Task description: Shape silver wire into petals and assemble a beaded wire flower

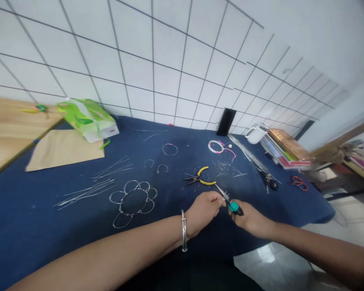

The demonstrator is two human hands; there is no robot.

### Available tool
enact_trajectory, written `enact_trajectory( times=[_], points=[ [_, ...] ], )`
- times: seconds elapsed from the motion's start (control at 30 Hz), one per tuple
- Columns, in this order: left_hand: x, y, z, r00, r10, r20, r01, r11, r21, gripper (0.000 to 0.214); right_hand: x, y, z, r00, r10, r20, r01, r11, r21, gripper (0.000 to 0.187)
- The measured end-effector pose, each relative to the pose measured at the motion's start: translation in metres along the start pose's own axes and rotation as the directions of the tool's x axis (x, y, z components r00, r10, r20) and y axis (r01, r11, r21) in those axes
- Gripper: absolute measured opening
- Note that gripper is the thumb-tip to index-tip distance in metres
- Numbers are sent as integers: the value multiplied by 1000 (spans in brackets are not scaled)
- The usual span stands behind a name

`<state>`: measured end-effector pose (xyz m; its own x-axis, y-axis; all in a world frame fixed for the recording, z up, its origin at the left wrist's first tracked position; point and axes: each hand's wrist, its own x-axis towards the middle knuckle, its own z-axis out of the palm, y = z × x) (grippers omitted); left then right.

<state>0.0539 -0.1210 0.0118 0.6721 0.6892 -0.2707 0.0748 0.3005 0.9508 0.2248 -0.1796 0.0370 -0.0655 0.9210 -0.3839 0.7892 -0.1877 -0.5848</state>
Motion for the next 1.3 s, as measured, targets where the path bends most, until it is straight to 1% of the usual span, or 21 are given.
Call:
enact_trajectory(
  times=[0.07, 0.13, 0.2, 0.27, 0.33, 0.43, 0.5, 0.57, 0.67, 0.83, 0.9, 1.0, 1.1, 1.17, 1.3],
  points=[
    [10, -5, 15, 997, -69, 32, 70, 997, -29, 18, -7, 15, -4, 995, 87, 49, -88, 996, 23, 9],
    [17, -7, 21, 993, -111, 44, 113, 993, -42, 17, -6, 25, -5, 979, 179, 101, -186, 980, 66, 12],
    [22, -6, 21, 989, -141, 49, 143, 988, -51, 15, 2, 29, -5, 946, 264, 186, -288, 951, 116, 16],
    [27, -7, 17, 983, -175, 54, 178, 982, -67, 14, 11, 31, -7, 907, 318, 275, -367, 918, 149, 18],
    [31, -10, 13, 977, -203, 60, 209, 973, -99, 14, 19, 30, -9, 872, 341, 350, -413, 897, 155, 18],
    [38, -20, 10, 975, -215, 61, 222, 966, -132, 12, 28, 27, -13, 841, 373, 391, -446, 888, 113, 19],
    [42, -26, 10, 977, -206, 45, 211, 969, -130, 12, 32, 23, -15, 834, 388, 392, -450, 890, 76, 19],
    [44, -31, 9, 979, -203, 29, 205, 970, -129, 13, 35, 18, -17, 843, 376, 384, -429, 901, 59, 13],
    [46, -33, 8, 977, -211, 19, 212, 969, -126, 13, 37, 11, -16, 870, 342, 354, -381, 924, 42, 8],
    [42, -33, 9, 980, -199, 12, 199, 973, -118, 15, 29, 10, -10, 928, 292, 231, -304, 953, 14, 6],
    [40, -32, 10, 983, -183, 6, 182, 976, -123, 15, 26, 10, -9, 943, 260, 207, -267, 964, 7, 7],
    [37, -32, 12, 987, -161, -19, 157, 980, -126, 15, 27, 7, -11, 940, 238, 243, -245, 969, -2, 9],
    [38, -33, 12, 987, -158, -35, 153, 979, -132, 15, 30, 3, -13, 921, 272, 278, -280, 960, -12, 10],
    [38, -34, 12, 985, -168, -36, 162, 978, -127, 15, 32, 3, -13, 917, 280, 285, -288, 957, -12, 10],
    [35, -33, 12, 978, -208, -33, 203, 972, -115, 15, 32, 8, -15, 930, 210, 302, -215, 977, -17, 8]
  ],
)
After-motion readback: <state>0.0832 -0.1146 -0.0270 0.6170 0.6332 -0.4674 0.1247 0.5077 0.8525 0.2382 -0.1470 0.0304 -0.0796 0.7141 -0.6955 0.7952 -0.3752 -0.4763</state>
